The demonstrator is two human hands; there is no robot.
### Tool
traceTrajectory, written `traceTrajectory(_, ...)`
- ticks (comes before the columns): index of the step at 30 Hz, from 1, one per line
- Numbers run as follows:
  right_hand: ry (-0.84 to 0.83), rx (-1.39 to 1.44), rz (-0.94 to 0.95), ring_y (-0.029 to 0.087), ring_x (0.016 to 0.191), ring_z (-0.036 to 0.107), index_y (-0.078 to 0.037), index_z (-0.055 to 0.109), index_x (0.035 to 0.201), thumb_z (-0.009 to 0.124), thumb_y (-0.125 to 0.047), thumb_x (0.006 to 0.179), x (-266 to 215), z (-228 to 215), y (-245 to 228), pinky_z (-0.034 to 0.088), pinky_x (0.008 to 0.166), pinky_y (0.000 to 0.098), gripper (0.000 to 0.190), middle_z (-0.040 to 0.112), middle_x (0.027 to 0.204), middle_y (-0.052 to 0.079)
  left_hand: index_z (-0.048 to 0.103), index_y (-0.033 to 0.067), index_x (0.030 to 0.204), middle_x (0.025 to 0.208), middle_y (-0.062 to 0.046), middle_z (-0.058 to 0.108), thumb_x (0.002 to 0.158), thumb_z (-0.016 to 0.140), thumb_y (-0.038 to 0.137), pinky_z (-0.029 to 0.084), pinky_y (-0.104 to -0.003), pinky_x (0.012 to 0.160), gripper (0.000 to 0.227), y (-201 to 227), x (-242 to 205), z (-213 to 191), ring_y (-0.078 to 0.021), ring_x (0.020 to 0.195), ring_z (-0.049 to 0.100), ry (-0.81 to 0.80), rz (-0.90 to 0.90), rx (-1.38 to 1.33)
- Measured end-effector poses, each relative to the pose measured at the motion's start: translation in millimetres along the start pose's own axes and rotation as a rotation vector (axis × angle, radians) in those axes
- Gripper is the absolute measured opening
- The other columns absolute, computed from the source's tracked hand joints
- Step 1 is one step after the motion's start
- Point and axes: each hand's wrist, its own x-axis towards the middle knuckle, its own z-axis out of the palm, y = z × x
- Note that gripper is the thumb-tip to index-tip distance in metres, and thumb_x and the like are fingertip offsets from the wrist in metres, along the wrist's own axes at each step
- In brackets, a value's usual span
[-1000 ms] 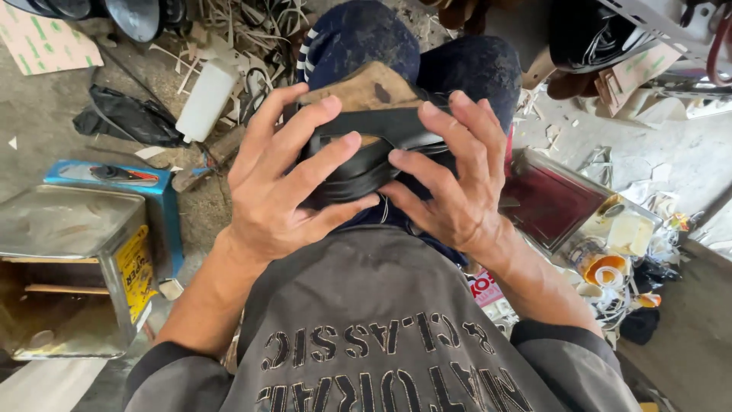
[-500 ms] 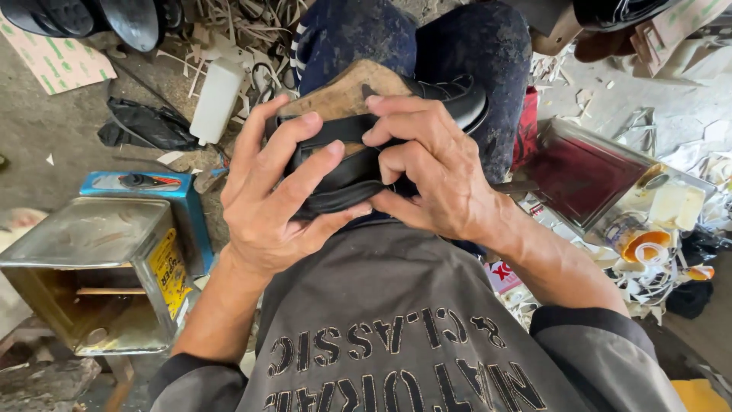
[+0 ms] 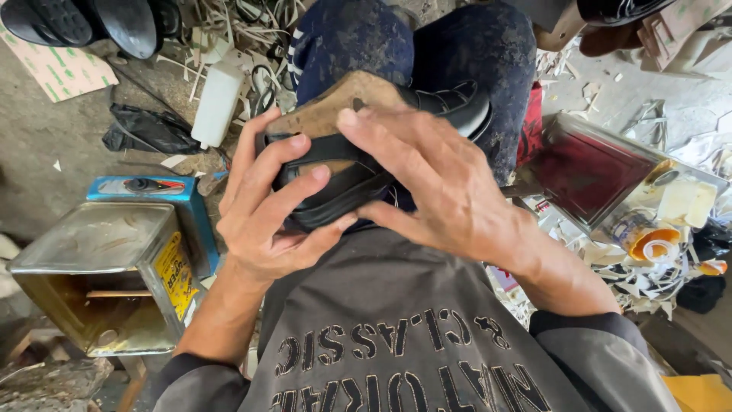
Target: A person is lasting a shoe, which involves stretching the leather upper over a shoe last and securing it using pliers and a hammer.
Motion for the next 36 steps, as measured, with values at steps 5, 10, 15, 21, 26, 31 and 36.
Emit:
traceTrajectory(5, 0.103, -0.325, 0.069, 0.049, 0.152, 0.040, -0.006, 0.038, 0.158, 0.078, -0.049, 0.107, -43.6, -37.4, 25.3, 0.044, 0.127, 0.0662, 0.078, 0.044, 0.155, 0.024, 0.058, 0.0011, 0.128, 0.136, -0.022, 0.054, 0.099, 0.077, 0.023, 0.038, -0.080, 0.124, 0.041, -32.5, -26.5, 34.5, -0.0559, 0.136, 0.052, 0.070, -0.112, -0.274)
traceTrajectory(10, 0.196, -0.414, 0.175, 0.052, 0.146, 0.036, -0.001, 0.054, 0.143, 0.074, -0.047, 0.105, -73.4, -26.2, 48.4, 0.042, 0.120, 0.0712, 0.063, 0.041, 0.150, 0.027, 0.057, 0.0085, 0.128, 0.141, -0.015, 0.052, 0.101, 0.071, 0.041, 0.025, -0.077, 0.126, 0.044, -29.5, -24.0, 39.9, -0.0526, 0.149, 0.028, -0.015, -0.136, -0.077)
traceTrajectory(15, 0.334, -0.435, 0.182, 0.044, 0.152, 0.028, -0.007, 0.062, 0.133, 0.080, -0.048, 0.103, -84.9, -6.4, 65.3, 0.036, 0.126, 0.0712, 0.054, 0.036, 0.155, 0.020, 0.069, 0.0055, 0.132, 0.141, -0.016, 0.064, 0.105, 0.070, 0.050, 0.011, -0.076, 0.119, 0.052, -21.8, -6.1, 44.0, -0.0587, 0.142, 0.035, -0.122, -0.035, 0.195)
traceTrajectory(21, 0.379, -0.425, 0.054, 0.043, 0.148, 0.031, -0.007, 0.071, 0.115, 0.083, -0.043, 0.102, -65.0, 2.5, 58.1, 0.038, 0.125, 0.0661, 0.041, 0.043, 0.149, 0.021, 0.072, 0.0015, 0.131, 0.136, -0.017, 0.069, 0.108, 0.073, 0.042, 0.025, -0.071, 0.117, 0.047, -16.0, 9.3, 48.2, -0.0490, 0.136, 0.051, -0.145, 0.009, 0.241)
traceTrajectory(26, 0.299, -0.429, -0.021, 0.045, 0.145, 0.036, -0.006, 0.066, 0.106, 0.077, -0.040, 0.109, -46.3, 5.0, 55.1, 0.038, 0.122, 0.0674, 0.035, 0.048, 0.147, 0.019, 0.072, 0.0022, 0.129, 0.133, -0.017, 0.071, 0.108, 0.066, 0.043, 0.029, -0.069, 0.116, 0.046, -13.3, 13.3, 49.2, -0.0494, 0.133, 0.055, -0.131, -0.014, 0.240)
traceTrajectory(31, 0.249, -0.233, -0.023, 0.041, 0.127, 0.061, -0.003, 0.062, 0.097, 0.083, -0.022, 0.102, -33.1, -5.7, 50.5, 0.040, 0.113, 0.0624, 0.029, 0.065, 0.125, 0.016, 0.073, 0.0030, 0.124, 0.130, -0.016, 0.071, 0.106, 0.068, 0.040, 0.031, -0.067, 0.116, 0.042, -12.6, 14.7, 52.0, -0.0490, 0.131, 0.057, -0.115, -0.043, 0.222)
traceTrajectory(36, 0.246, -0.087, 0.041, 0.037, 0.109, 0.077, -0.001, 0.057, 0.097, 0.100, -0.018, 0.091, -23.8, -15.6, 45.1, 0.048, 0.101, 0.0466, 0.047, 0.075, 0.110, 0.016, 0.074, 0.0037, 0.122, 0.130, -0.014, 0.071, 0.102, 0.076, 0.037, 0.029, -0.067, 0.116, 0.039, -14.9, 8.1, 54.7, -0.0494, 0.132, 0.057, -0.103, -0.072, 0.196)
